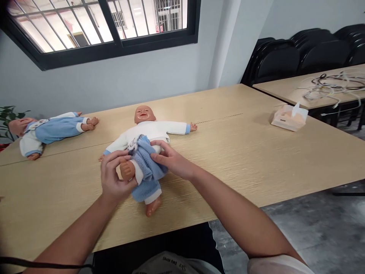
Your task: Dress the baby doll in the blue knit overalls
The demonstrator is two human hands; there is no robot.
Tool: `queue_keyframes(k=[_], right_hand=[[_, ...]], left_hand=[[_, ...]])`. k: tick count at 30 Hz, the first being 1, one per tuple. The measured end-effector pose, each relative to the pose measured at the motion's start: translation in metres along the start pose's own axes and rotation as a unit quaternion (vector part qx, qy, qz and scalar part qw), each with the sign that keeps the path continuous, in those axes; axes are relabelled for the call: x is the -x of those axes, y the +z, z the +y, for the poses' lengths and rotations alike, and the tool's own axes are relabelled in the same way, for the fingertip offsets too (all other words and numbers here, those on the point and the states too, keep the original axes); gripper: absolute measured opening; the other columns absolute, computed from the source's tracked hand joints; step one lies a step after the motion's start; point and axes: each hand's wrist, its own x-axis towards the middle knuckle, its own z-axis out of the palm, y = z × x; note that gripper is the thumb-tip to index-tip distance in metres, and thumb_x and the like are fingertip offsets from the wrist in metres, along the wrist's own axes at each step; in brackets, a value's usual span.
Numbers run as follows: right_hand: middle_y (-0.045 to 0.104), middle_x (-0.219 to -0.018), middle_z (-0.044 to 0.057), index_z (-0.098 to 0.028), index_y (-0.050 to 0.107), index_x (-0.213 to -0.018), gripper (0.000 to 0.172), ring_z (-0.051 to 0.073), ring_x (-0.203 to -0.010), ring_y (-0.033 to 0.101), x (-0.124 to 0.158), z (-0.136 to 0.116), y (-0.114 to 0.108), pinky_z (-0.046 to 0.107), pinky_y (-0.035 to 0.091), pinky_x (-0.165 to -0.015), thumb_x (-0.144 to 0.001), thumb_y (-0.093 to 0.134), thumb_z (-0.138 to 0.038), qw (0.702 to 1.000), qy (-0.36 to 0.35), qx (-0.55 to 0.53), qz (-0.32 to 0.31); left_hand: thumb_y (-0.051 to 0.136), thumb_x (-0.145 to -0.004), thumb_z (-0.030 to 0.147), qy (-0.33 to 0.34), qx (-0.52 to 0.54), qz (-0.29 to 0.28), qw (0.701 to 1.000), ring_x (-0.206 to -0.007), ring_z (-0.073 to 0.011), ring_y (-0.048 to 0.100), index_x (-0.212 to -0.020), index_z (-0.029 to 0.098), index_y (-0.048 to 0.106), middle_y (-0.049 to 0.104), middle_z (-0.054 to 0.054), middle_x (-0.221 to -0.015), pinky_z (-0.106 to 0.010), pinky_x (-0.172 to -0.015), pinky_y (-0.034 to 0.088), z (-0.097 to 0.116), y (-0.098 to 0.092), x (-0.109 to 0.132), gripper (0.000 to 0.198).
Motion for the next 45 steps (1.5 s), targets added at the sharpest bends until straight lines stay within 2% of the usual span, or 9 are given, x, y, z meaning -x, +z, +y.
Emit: queue_keyframes(k=[5,11,17,20,24,29,33,36,45], right_hand=[[0.073,-0.098,0.003,-0.023,0.067,-0.124,0.046,0.016,-0.080,0.066,-0.008,-0.002,-0.021,0.027,0.053,-0.071,-0.089,0.074,-0.052,1.000,-0.009,0.004,-0.016],[0.067,-0.082,0.003,-0.018,0.065,-0.090,0.041,0.017,-0.075,0.059,-0.041,0.029,-0.070,0.030,0.049,-0.071,-0.089,0.062,-0.059,0.945,-0.036,0.094,0.311],[0.066,-0.099,0.007,-0.018,0.062,-0.096,0.034,0.024,-0.097,0.060,-0.045,0.027,-0.073,0.040,0.047,-0.093,-0.084,0.066,-0.049,0.894,-0.024,0.218,0.391],[0.067,-0.115,0.011,-0.019,0.062,-0.113,0.040,0.028,-0.108,0.061,-0.006,0.002,-0.048,0.046,0.044,-0.102,-0.091,0.063,-0.052,0.879,0.004,0.324,0.348],[0.063,-0.141,0.012,-0.026,0.050,-0.150,0.062,0.032,-0.127,0.060,0.064,-0.017,-0.011,0.048,0.048,-0.104,-0.097,0.058,-0.057,0.959,0.072,0.239,0.137],[0.059,-0.148,0.011,-0.029,0.029,-0.164,0.094,0.032,-0.129,0.062,0.105,-0.013,-0.003,0.049,0.054,-0.102,-0.084,0.077,-0.039,0.979,0.093,0.158,0.091],[0.068,-0.134,0.010,-0.028,0.036,-0.160,0.085,0.023,-0.093,0.073,0.110,-0.012,-0.019,0.039,0.059,-0.079,-0.083,0.072,-0.027,0.983,0.136,0.090,0.083],[0.067,-0.134,0.014,-0.022,0.039,-0.158,0.076,0.021,-0.086,0.072,0.113,-0.008,-0.015,0.039,0.059,-0.079,-0.089,0.068,-0.036,0.970,0.146,0.119,0.157],[0.063,-0.140,0.015,-0.024,0.048,-0.153,0.077,0.033,-0.123,0.064,0.116,0.020,0.021,0.050,0.055,-0.101,-0.079,0.069,-0.020,0.928,-0.008,0.305,0.213]], left_hand=[[0.075,-0.086,0.044,0.129,-0.029,0.025,0.991,-0.084,-0.0230,0.063,-0.120,0.022,0.064,0.064,-0.007,-0.095,-0.040,-0.078,0.055,0.007,-0.009,0.000,0.041],[0.074,-0.091,0.046,0.180,0.058,-0.024,0.982,-0.068,-0.0177,0.060,-0.117,0.027,0.069,0.065,-0.002,-0.081,-0.037,-0.070,0.054,0.020,-0.010,0.004,0.033],[0.073,-0.093,0.040,0.169,0.109,-0.053,0.978,-0.067,-0.0164,0.063,-0.122,0.023,0.067,0.068,-0.002,-0.079,-0.031,-0.062,0.055,0.027,0.001,0.006,0.034],[0.069,-0.096,0.041,0.145,0.079,-0.082,0.983,-0.066,-0.0155,0.065,-0.121,0.021,0.066,0.069,-0.002,-0.078,-0.029,-0.061,0.055,0.037,0.008,0.011,0.032],[0.067,-0.097,0.047,0.136,0.095,-0.168,0.972,-0.076,-0.0182,0.072,-0.125,0.022,0.066,0.073,-0.005,-0.087,-0.029,-0.064,0.058,0.058,0.021,0.019,0.038],[0.056,-0.101,0.047,0.193,0.255,-0.240,0.917,-0.094,-0.0230,0.071,-0.132,0.019,0.062,0.076,-0.011,-0.104,-0.037,-0.089,0.060,0.059,0.028,0.017,0.042],[0.052,-0.102,0.029,-0.018,0.154,-0.153,0.976,-0.102,-0.0234,0.066,-0.118,0.023,0.065,0.071,-0.009,-0.106,-0.043,-0.095,0.053,0.021,0.021,0.010,0.022],[0.058,-0.099,0.045,-0.183,0.088,-0.149,0.968,-0.104,-0.0251,0.060,-0.114,0.020,0.063,0.067,-0.009,-0.110,-0.044,-0.095,0.050,-0.012,0.019,0.007,0.029],[0.050,-0.098,0.065,-0.246,0.189,-0.243,0.919,-0.102,-0.0254,0.060,-0.095,0.021,0.061,0.067,-0.007,-0.102,-0.041,-0.097,0.049,-0.031,0.021,0.008,0.046]])
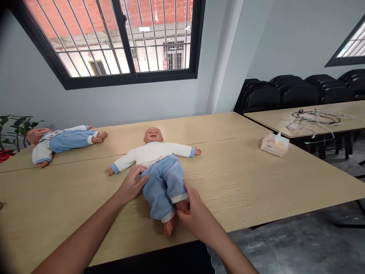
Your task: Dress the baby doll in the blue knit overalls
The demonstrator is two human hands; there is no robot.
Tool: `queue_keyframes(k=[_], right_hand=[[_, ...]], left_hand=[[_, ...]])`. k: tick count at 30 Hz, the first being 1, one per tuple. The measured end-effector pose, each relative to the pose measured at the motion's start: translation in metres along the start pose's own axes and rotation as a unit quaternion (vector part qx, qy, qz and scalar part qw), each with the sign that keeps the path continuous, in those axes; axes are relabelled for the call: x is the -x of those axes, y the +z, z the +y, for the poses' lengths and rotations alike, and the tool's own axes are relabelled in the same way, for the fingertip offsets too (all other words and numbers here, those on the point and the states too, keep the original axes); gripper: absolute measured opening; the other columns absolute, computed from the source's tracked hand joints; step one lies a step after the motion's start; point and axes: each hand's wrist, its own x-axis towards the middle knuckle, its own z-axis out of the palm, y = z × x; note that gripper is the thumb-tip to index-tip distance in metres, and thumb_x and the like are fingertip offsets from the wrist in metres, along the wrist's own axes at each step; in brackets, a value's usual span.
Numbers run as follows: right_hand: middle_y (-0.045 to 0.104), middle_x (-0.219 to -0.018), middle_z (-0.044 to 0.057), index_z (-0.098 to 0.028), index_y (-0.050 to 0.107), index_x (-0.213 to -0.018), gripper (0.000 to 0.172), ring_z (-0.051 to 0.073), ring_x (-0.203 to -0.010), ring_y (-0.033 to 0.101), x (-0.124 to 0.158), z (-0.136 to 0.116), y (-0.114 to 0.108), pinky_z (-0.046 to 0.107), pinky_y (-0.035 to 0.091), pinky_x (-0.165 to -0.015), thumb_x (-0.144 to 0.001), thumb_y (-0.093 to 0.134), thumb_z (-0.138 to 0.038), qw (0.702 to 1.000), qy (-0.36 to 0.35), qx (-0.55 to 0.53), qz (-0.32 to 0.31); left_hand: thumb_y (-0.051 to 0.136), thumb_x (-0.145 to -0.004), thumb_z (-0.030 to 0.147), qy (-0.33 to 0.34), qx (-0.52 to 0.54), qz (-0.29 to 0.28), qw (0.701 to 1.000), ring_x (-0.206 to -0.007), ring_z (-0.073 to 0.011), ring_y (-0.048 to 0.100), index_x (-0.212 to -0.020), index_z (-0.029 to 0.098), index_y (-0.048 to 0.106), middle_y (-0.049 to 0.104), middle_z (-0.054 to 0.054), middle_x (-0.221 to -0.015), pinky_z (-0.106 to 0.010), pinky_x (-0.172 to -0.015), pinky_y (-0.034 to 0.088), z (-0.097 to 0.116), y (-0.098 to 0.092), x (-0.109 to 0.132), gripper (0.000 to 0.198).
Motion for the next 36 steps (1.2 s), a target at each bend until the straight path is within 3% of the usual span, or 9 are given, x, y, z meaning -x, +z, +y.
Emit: queue_keyframes(k=[5,8,12,15,20,25,29,32,36], right_hand=[[0.060,-0.145,0.014,-0.022,0.053,-0.147,0.066,0.033,-0.133,0.058,-0.011,0.031,-0.037,0.053,0.046,-0.112,-0.082,0.061,-0.021,0.989,-0.013,0.140,0.048],[0.064,-0.139,0.014,-0.021,0.056,-0.143,0.058,0.035,-0.127,0.061,-0.004,0.035,-0.040,0.057,0.048,-0.109,-0.085,0.059,-0.024,0.973,-0.021,0.218,0.070],[0.061,-0.137,0.017,-0.025,0.052,-0.143,0.050,0.040,-0.129,0.057,0.036,0.016,0.001,0.063,0.048,-0.105,-0.094,0.055,-0.028,0.928,-0.083,0.278,0.232],[0.064,-0.131,0.013,-0.031,0.049,-0.141,0.053,0.035,-0.121,0.064,0.067,0.006,0.047,0.051,0.058,-0.097,-0.091,0.064,-0.027,0.941,-0.177,0.251,0.143],[0.063,-0.133,0.015,-0.026,0.051,-0.135,0.059,0.037,-0.119,0.066,0.070,0.017,0.085,0.052,0.062,-0.092,-0.080,0.069,-0.015,0.947,-0.142,0.259,0.127],[0.070,-0.123,0.012,-0.024,0.058,-0.130,0.047,0.033,-0.114,0.070,0.036,0.024,0.058,0.051,0.059,-0.097,-0.084,0.056,-0.017,0.965,-0.103,0.193,0.146],[0.075,-0.096,0.008,-0.022,0.067,-0.108,0.027,0.030,-0.090,0.073,0.008,0.012,0.023,0.041,0.061,-0.078,-0.085,0.062,-0.035,0.983,0.019,0.037,0.180],[0.072,-0.080,0.005,-0.021,0.066,-0.102,0.035,0.025,-0.069,0.068,-0.012,-0.002,-0.003,0.034,0.055,-0.057,-0.084,0.065,-0.051,0.969,0.075,-0.118,0.204],[0.076,-0.095,0.010,-0.019,0.066,-0.100,0.040,0.022,-0.070,0.066,-0.030,-0.022,-0.030,0.032,0.052,-0.056,-0.080,0.071,-0.054,0.966,0.058,-0.149,0.205]], left_hand=[[0.033,-0.102,0.070,-0.087,0.190,-0.005,0.978,-0.120,-0.0275,0.063,-0.119,0.020,0.063,0.071,-0.011,-0.121,-0.042,-0.105,0.051,-0.003,-0.011,-0.001,0.061],[0.046,-0.098,0.070,-0.130,0.200,-0.106,0.965,-0.122,-0.0286,0.063,-0.123,0.022,0.066,0.072,-0.010,-0.126,-0.044,-0.108,0.050,-0.010,-0.024,-0.004,0.057],[0.057,-0.094,0.067,-0.141,0.153,-0.205,0.957,-0.122,-0.0296,0.063,-0.120,0.026,0.072,0.073,-0.008,-0.123,-0.045,-0.110,0.048,-0.025,-0.043,-0.005,0.050],[0.057,-0.091,0.071,-0.146,0.081,-0.190,0.968,-0.123,-0.0320,0.063,-0.103,0.024,0.078,0.075,-0.009,-0.118,-0.047,-0.115,0.043,-0.034,-0.049,-0.004,0.053],[0.064,-0.086,0.073,-0.118,0.200,-0.198,0.952,-0.116,-0.0322,0.066,-0.107,0.020,0.078,0.076,-0.010,-0.117,-0.048,-0.110,0.047,-0.032,-0.033,0.000,0.058],[0.055,-0.088,0.078,-0.085,0.415,-0.016,0.906,-0.125,-0.0330,0.063,-0.125,0.017,0.070,0.071,-0.017,-0.130,-0.049,-0.111,0.047,-0.015,-0.008,0.000,0.072],[0.070,-0.085,0.062,-0.073,0.395,-0.129,0.907,-0.124,-0.0326,0.063,-0.132,0.020,0.066,0.069,-0.015,-0.133,-0.049,-0.111,0.046,-0.015,-0.013,-0.001,0.063],[0.072,-0.084,0.056,-0.058,0.249,-0.201,0.946,-0.124,-0.0328,0.061,-0.129,0.021,0.068,0.069,-0.012,-0.131,-0.049,-0.111,0.044,-0.020,-0.020,0.000,0.057],[0.076,-0.080,0.054,-0.014,0.010,-0.153,0.988,-0.112,-0.0310,0.061,-0.104,0.026,0.078,0.071,-0.008,-0.109,-0.044,-0.105,0.047,-0.023,-0.016,0.001,0.037]])
